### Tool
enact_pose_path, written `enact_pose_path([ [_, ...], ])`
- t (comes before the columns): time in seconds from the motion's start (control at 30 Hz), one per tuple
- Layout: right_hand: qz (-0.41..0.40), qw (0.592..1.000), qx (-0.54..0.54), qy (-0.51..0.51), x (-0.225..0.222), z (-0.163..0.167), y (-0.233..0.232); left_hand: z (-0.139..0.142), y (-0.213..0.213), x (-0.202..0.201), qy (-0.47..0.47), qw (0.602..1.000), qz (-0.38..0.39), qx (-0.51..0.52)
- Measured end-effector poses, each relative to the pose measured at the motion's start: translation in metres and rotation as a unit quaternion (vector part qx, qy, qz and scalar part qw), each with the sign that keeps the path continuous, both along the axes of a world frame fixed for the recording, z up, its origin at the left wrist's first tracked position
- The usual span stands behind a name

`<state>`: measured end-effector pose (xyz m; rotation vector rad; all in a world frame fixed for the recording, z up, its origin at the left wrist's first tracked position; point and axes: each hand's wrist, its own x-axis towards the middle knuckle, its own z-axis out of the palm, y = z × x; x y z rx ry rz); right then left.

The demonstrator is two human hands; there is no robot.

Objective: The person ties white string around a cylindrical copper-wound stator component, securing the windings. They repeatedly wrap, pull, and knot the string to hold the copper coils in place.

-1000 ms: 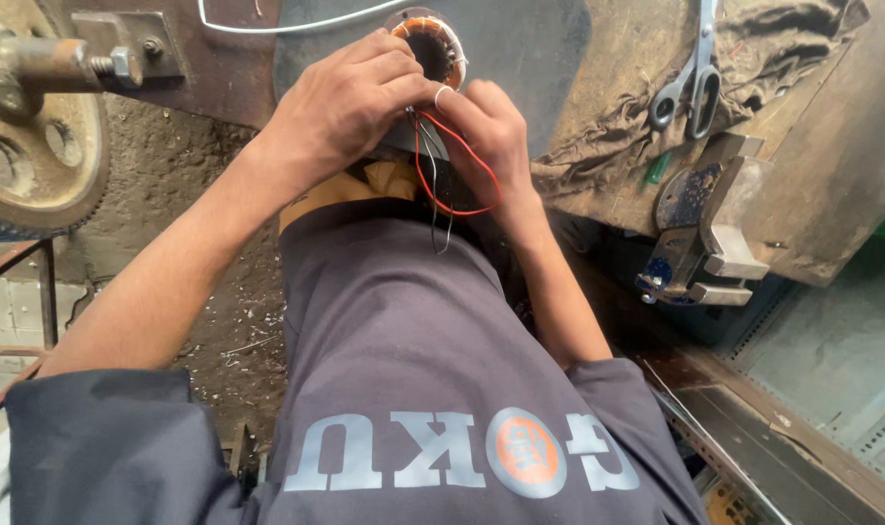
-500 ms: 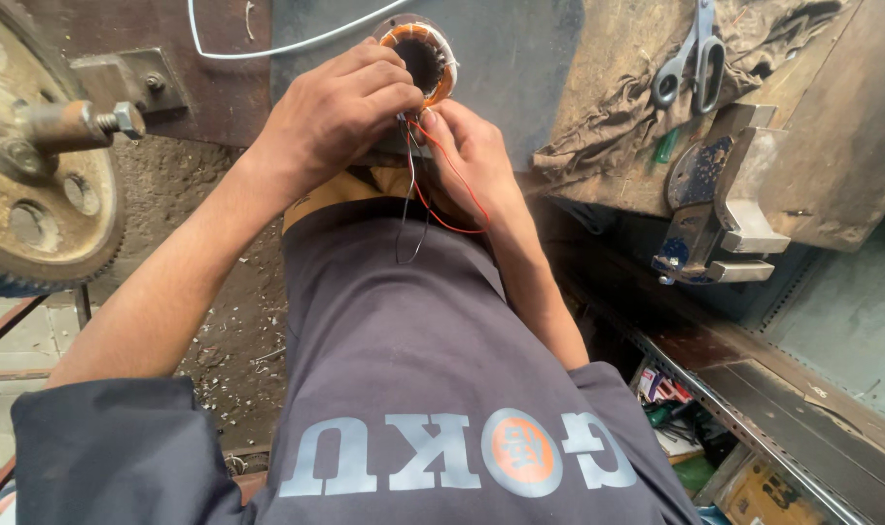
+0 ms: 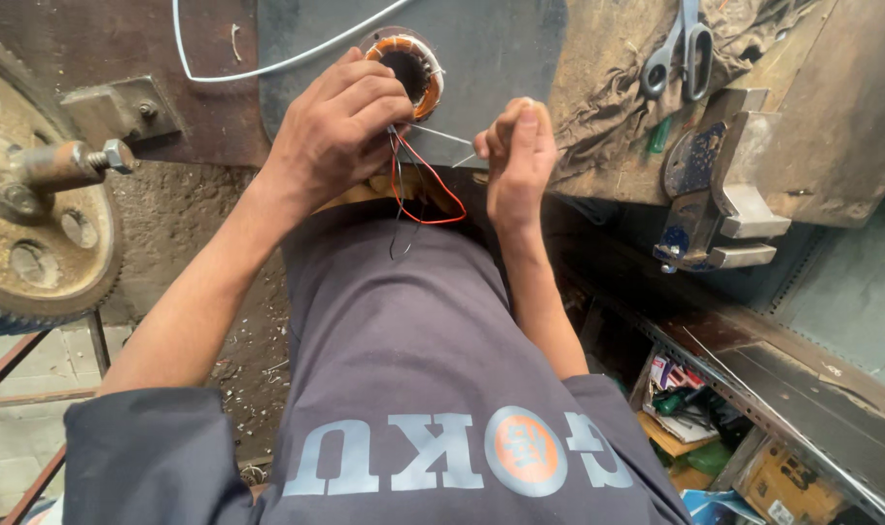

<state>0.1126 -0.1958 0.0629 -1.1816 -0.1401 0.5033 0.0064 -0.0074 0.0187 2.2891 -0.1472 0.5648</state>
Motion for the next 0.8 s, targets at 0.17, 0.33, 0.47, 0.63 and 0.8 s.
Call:
enact_pose_path([
  [0.17, 0.01, 0.994, 0.036, 0.104, 0.012, 0.008, -0.054, -0.006, -0.005, 0.004, -0.014, 1.0, 0.018, -0.006],
  [0.33, 0.172, 0.809, -0.521, -0.209, 0.01, 0.062, -0.18, -0.012, 0.031, -0.004, 0.006, 0.998, -0.058, 0.025],
  [0.47, 0.02, 0.736, -0.603, -0.307, -0.002, 0.104, -0.273, -0.016, 0.035, -0.009, -0.037, 0.993, -0.034, 0.107],
  [0.63, -0.103, 0.726, -0.63, -0.254, -0.022, 0.143, -0.333, -0.014, 0.03, -0.012, -0.061, 0.989, -0.007, 0.131],
  [0.8, -0.203, 0.669, -0.683, -0.209, -0.038, 0.168, -0.349, -0.015, 0.031, -0.01, -0.02, 0.998, -0.04, 0.054],
])
